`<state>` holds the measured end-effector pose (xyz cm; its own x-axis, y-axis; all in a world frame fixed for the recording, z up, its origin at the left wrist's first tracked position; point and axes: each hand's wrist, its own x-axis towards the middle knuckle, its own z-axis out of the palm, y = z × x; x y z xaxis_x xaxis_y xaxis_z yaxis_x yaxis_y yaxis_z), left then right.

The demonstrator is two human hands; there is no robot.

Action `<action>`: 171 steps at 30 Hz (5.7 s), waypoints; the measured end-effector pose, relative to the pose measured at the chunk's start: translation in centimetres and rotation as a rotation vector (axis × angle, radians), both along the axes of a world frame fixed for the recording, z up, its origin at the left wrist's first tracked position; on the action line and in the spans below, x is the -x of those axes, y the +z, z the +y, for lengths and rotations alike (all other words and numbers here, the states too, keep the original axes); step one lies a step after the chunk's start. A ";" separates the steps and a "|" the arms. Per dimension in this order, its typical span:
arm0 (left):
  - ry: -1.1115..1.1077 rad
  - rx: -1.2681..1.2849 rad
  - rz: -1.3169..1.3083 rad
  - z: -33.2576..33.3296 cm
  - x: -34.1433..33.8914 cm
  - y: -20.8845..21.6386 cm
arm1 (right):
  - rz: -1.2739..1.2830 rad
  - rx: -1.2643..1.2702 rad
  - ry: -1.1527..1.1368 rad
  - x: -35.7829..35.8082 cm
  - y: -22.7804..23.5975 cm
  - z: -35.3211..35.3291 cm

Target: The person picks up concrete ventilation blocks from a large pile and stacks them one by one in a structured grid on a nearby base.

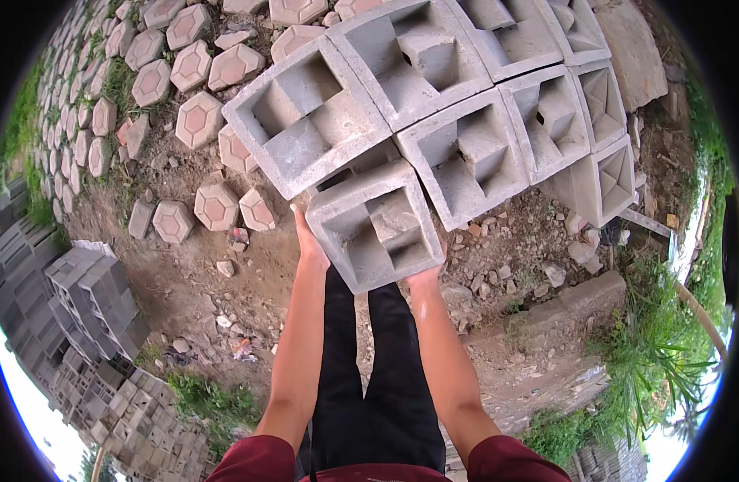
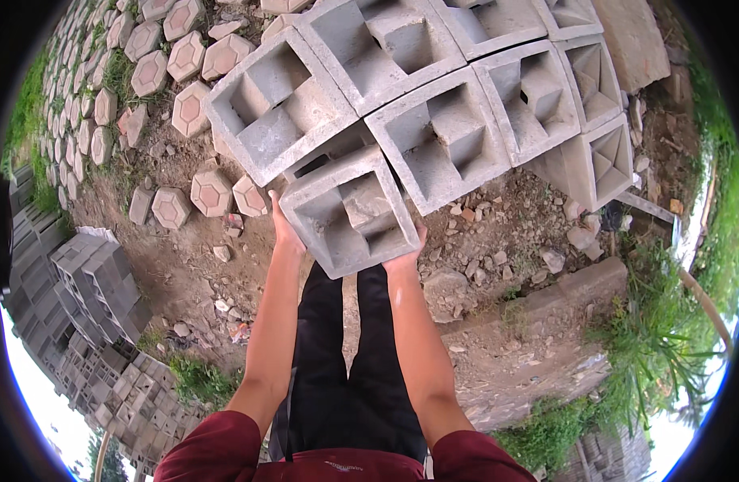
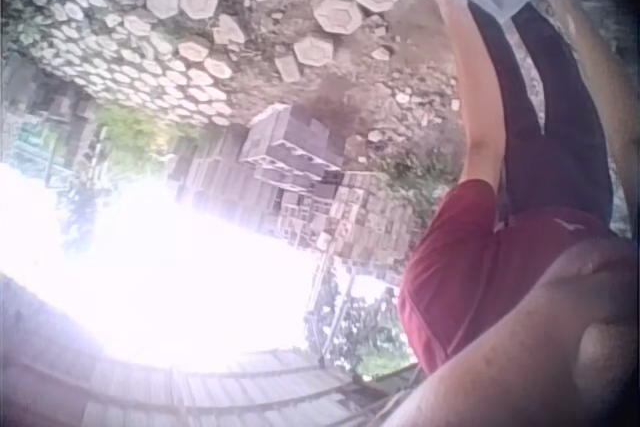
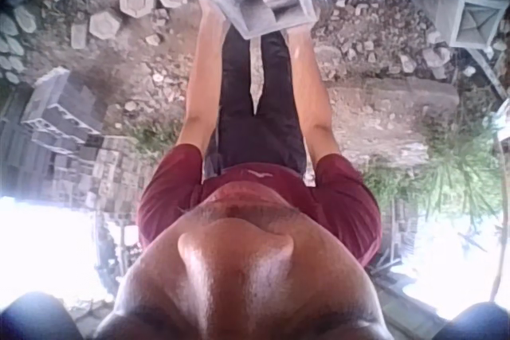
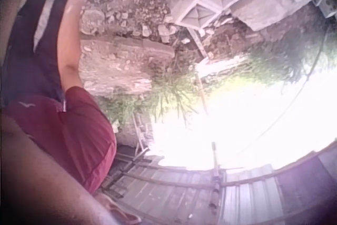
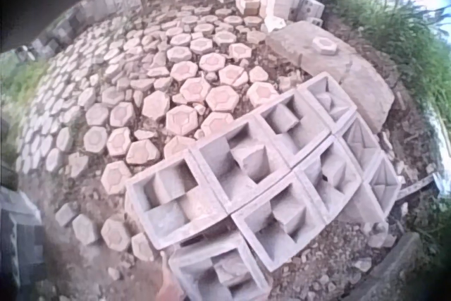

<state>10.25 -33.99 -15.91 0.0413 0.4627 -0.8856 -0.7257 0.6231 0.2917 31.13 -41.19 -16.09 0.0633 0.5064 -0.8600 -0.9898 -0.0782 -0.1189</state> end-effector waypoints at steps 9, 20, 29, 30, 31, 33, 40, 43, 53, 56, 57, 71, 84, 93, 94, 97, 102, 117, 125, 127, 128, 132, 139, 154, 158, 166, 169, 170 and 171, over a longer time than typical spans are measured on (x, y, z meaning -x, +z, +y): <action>0.108 -0.128 -0.004 3.2 0.6 -0.1 | -0.133 0.029 -0.070 0.9 0.2 6.0; 0.093 -0.108 -0.051 2.5 1.0 -0.7 | -0.070 -0.069 -0.042 1.3 0.2 4.6; 0.109 -0.148 -0.042 2.1 -1.2 -0.1 | -0.129 -0.065 -0.006 2.9 -1.3 4.1; 0.117 -0.147 0.001 2.5 -0.1 -0.5 | -0.061 -0.116 0.031 3.6 -0.3 4.6; 0.111 -0.130 0.022 2.4 0.4 -0.9 | -0.025 -0.112 0.066 3.7 0.1 4.7; 0.082 -0.161 -0.016 2.0 0.8 -0.9 | -0.022 -0.140 0.113 3.4 0.4 4.9; -0.141 -0.253 0.057 -3.1 -0.7 11.7 | -0.172 0.166 0.101 4.4 12.4 1.7; -0.232 -0.329 -0.160 -7.2 2.9 17.4 | -0.134 -0.248 0.210 3.7 20.2 -1.7; -0.131 -0.395 0.258 -13.9 13.5 32.5 | -0.180 -0.410 0.710 2.6 38.6 -6.6; 0.134 -0.418 0.237 -17.6 13.4 36.7 | -0.173 -0.386 0.850 1.9 40.6 -8.5; 0.208 -0.430 0.228 -19.3 12.8 38.1 | -0.184 -0.373 0.855 1.8 41.2 -9.3; 0.614 -0.305 0.343 -40.8 16.7 43.1 | -0.222 -0.317 1.429 15.6 40.4 -13.2; 0.717 -0.323 0.565 -50.6 40.4 44.6 | -0.079 -0.407 1.730 51.2 40.7 -19.1; 0.947 -0.172 0.586 -59.4 54.8 42.4 | -0.086 -0.726 2.180 68.0 45.2 -24.4; 0.972 -0.152 0.556 -59.3 55.8 41.7 | -0.099 -0.690 2.164 69.4 45.0 -23.8; 1.039 -0.089 0.479 -57.8 58.8 40.7 | -0.132 -0.526 2.098 73.4 43.7 -20.9; 1.144 -0.106 0.465 -53.7 66.3 40.2 | -0.076 -0.588 2.116 85.6 41.4 -16.3; 1.581 -0.299 0.690 -50.2 92.1 50.5 | 0.108 -0.720 2.494 121.6 49.2 -19.6; 1.740 -0.247 0.658 -58.4 104.6 49.5 | 0.133 -0.464 2.708 131.6 45.9 -29.9; 1.718 -0.240 0.669 -62.0 108.4 50.2 | 0.109 -0.500 2.694 135.9 46.8 -33.0; 1.691 -0.228 0.692 -64.1 110.8 50.6 | 0.093 -0.530 2.668 138.4 47.4 -34.5; 1.592 -0.214 0.769 -71.0 118.9 54.9 | 0.123 -0.561 2.533 147.4 50.5 -39.1; 1.549 -0.176 0.804 -80.8 130.8 57.5 | 0.143 -0.639 2.438 157.4 55.4 -45.2; 1.251 -0.173 0.514 -86.7 161.8 54.4 | -0.095 -0.581 2.324 186.4 51.0 -53.3; 1.060 -0.188 0.597 -86.6 172.4 57.8 | -0.098 -0.747 2.270 192.2 53.5 -53.5; 0.758 -0.204 0.499 -81.7 186.5 56.5 | -0.243 -0.663 1.923 197.4 52.2 -50.4; 0.566 -0.166 0.429 -78.6 189.7 55.0 | -0.326 -0.592 1.890 198.4 50.9 -49.6; 0.540 -0.180 0.385 -77.5 191.0 54.1 | -0.347 -0.578 1.877 198.7 50.4 -49.4; 0.512 -0.184 0.336 -76.5 192.1 52.9 | -0.364 -0.537 1.875 199.2 50.3 -49.1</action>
<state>-181.90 -110.49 37.03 -0.4911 0.4961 -0.7160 -0.7686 0.1401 0.6242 -168.10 -90.32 34.20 -0.6563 0.2933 -0.6951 0.3462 -0.7016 -0.6229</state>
